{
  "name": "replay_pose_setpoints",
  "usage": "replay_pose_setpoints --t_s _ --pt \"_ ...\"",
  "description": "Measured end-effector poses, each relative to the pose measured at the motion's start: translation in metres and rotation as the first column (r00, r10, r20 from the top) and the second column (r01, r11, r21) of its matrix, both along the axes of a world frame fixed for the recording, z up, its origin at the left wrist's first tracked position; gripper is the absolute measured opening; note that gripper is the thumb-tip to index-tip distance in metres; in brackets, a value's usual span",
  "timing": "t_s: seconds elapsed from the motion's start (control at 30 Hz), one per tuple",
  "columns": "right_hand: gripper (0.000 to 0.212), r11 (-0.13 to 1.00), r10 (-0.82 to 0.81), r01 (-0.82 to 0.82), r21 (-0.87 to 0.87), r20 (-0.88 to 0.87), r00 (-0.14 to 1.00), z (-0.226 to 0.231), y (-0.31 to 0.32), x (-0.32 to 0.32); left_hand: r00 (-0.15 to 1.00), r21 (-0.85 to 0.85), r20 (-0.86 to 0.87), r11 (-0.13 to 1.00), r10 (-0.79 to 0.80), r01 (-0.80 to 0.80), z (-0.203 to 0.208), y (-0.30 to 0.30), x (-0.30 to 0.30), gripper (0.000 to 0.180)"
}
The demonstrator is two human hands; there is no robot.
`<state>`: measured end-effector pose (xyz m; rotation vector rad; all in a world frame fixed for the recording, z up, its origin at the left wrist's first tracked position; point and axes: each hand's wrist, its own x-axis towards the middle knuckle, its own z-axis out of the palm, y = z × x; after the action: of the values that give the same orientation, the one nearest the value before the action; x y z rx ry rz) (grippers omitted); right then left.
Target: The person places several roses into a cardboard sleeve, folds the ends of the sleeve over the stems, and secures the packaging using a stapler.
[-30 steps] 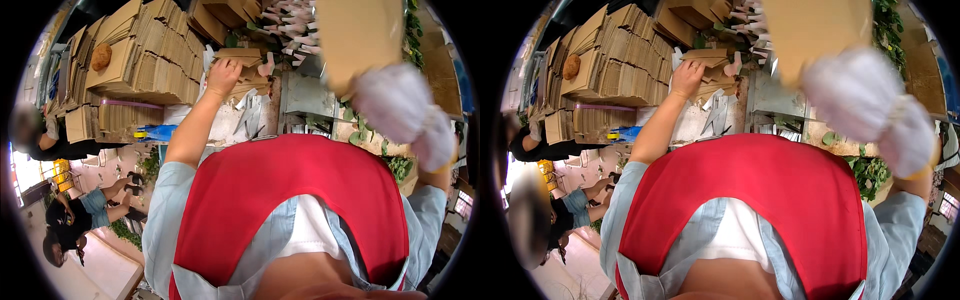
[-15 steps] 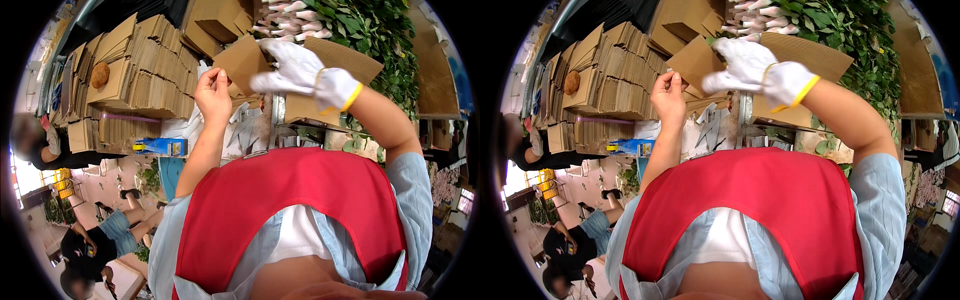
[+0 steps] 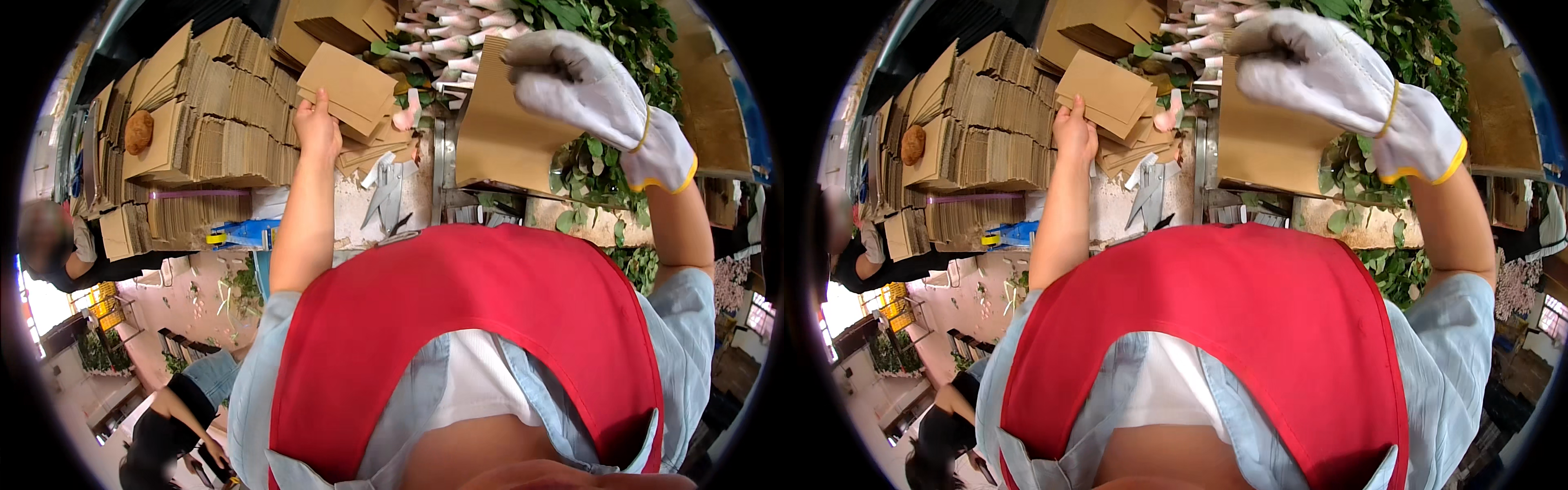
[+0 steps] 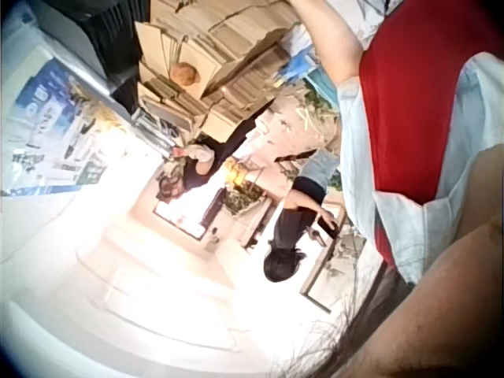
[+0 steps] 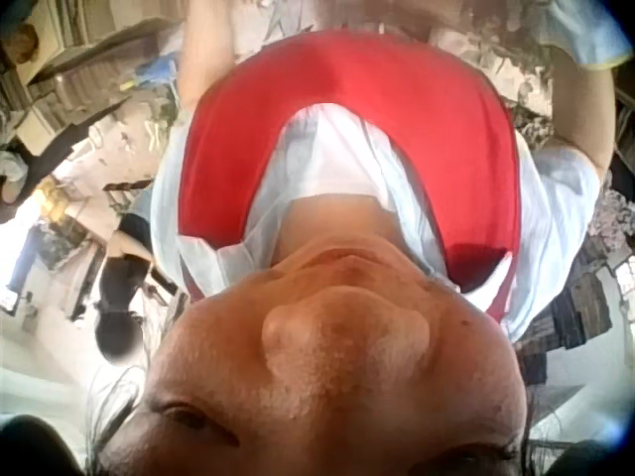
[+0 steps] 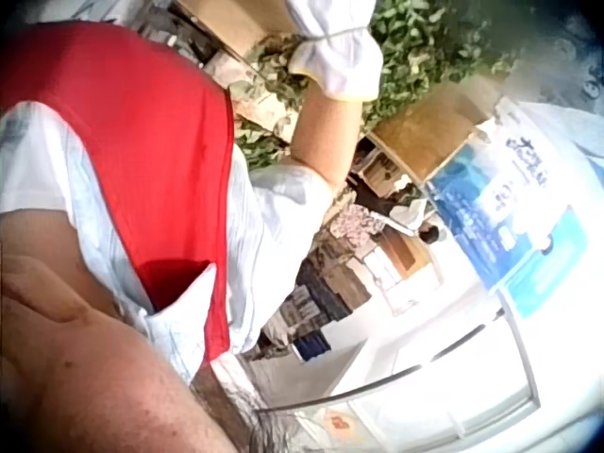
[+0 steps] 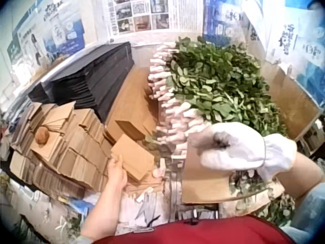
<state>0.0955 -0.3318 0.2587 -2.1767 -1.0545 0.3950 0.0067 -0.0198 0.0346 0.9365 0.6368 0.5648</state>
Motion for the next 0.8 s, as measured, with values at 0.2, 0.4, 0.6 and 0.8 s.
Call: replay_pose_setpoints --t_s 0.2,0.4,0.6,0.8 --pt "0.077 0.988 0.122 -0.071 -0.134 0.424 0.898 -0.031 0.025 0.004 0.869 0.278 0.239 0.888 -0.432 0.366 0.115 -0.093 0.002 0.02" --pt "0.061 0.915 0.107 0.311 0.259 -0.896 0.431 -0.034 -0.047 0.03 0.957 0.573 -0.242 0.773 -0.159 0.274 0.093 -0.022 0.007 0.036" --pt "0.048 1.0 -0.001 0.007 0.002 -0.91 0.414 -0.178 -0.127 0.018 0.886 0.924 -0.355 0.033 -0.299 0.381 0.023 -0.097 -0.021 0.032" --pt "0.062 0.987 -0.029 0.121 0.108 -0.614 0.789 -0.225 -0.068 -0.027 0.542 0.741 -0.67 -0.429 -0.506 0.516 -0.049 -0.112 0.005 0.053"
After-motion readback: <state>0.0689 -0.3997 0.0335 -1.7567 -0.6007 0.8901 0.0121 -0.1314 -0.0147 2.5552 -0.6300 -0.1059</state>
